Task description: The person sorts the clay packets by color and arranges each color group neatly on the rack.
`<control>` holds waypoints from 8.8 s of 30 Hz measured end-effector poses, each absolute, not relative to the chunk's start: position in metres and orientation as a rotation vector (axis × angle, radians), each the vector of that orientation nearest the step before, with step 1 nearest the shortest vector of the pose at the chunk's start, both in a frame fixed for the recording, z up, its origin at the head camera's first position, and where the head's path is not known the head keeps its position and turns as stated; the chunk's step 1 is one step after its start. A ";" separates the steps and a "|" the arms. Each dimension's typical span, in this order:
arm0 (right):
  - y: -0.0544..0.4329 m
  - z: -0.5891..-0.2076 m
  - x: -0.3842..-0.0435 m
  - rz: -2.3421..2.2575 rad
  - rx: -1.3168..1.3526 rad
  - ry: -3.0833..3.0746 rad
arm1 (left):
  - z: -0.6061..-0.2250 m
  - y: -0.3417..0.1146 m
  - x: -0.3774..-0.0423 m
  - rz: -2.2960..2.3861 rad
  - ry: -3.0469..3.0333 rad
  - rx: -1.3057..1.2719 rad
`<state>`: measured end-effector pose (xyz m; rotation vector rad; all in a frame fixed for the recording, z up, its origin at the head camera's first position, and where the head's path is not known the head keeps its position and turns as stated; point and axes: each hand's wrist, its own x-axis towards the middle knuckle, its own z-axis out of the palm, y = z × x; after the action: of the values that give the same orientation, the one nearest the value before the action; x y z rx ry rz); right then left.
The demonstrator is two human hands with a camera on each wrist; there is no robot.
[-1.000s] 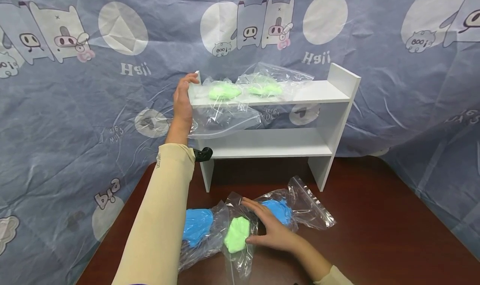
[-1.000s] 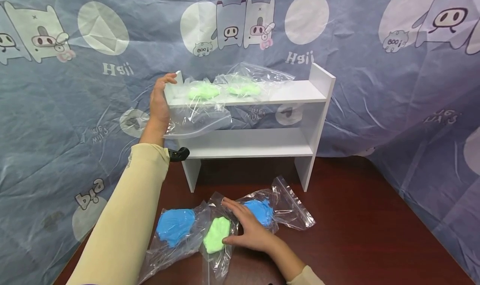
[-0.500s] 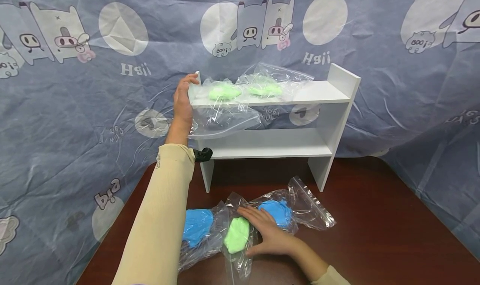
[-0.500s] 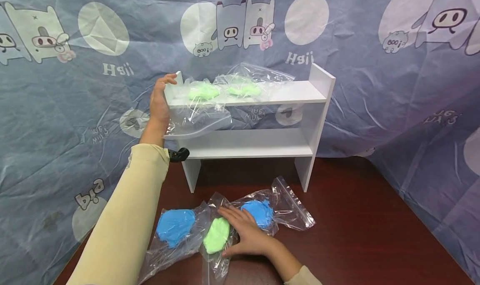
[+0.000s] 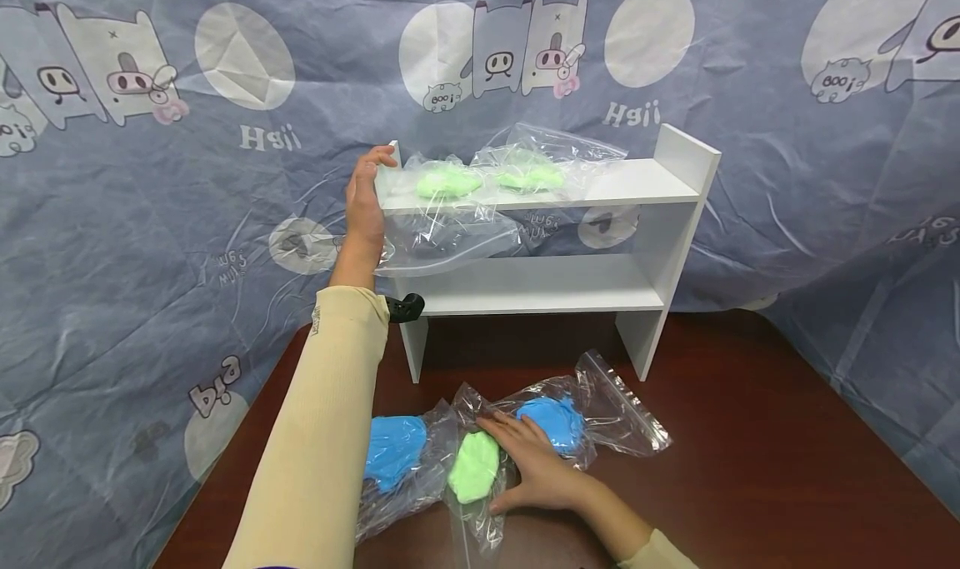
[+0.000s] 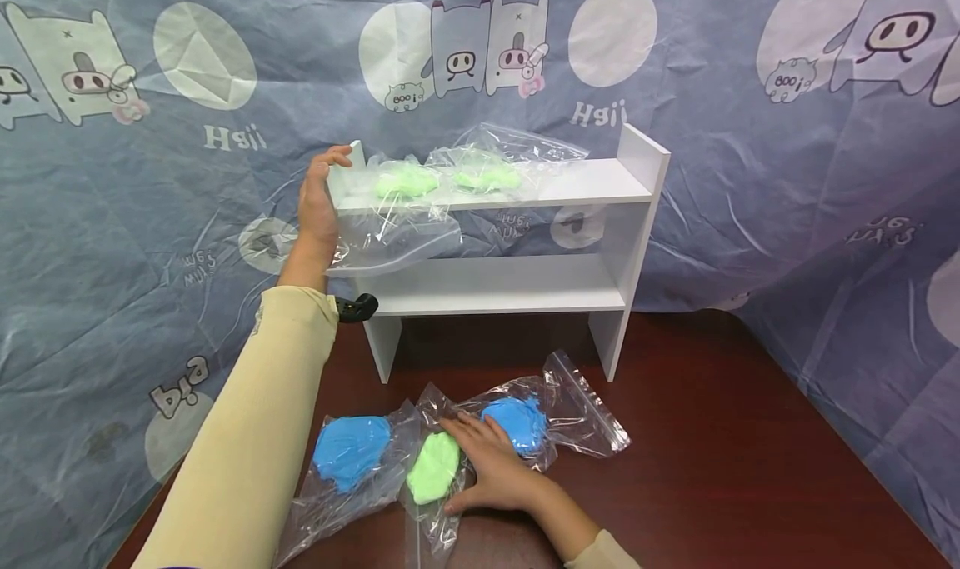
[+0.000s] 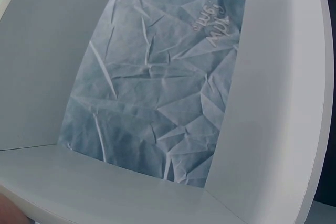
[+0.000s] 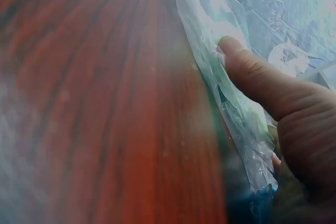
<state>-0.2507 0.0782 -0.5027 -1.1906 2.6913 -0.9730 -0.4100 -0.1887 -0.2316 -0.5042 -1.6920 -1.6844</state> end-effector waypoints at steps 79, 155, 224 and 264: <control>0.094 -0.470 -0.233 -1.108 -1.377 2.747 | -0.223 -0.181 -0.386 -1.703 -1.683 -0.529; 0.185 -0.235 -0.232 -1.276 -1.739 3.107 | -0.231 -0.187 -0.404 -1.707 -1.683 -0.498; 0.190 -0.168 -0.379 -1.247 -0.569 3.259 | -0.218 -0.177 -0.369 -1.721 -1.685 -0.518; 0.197 -0.172 -0.387 -0.837 -0.574 3.239 | -0.232 -0.186 -0.404 -1.692 -1.656 -0.530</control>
<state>-0.3869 0.1968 -0.1716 -0.5742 3.2394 -0.8366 -0.4037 -0.1858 -0.2321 -0.5303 -1.6556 -1.6921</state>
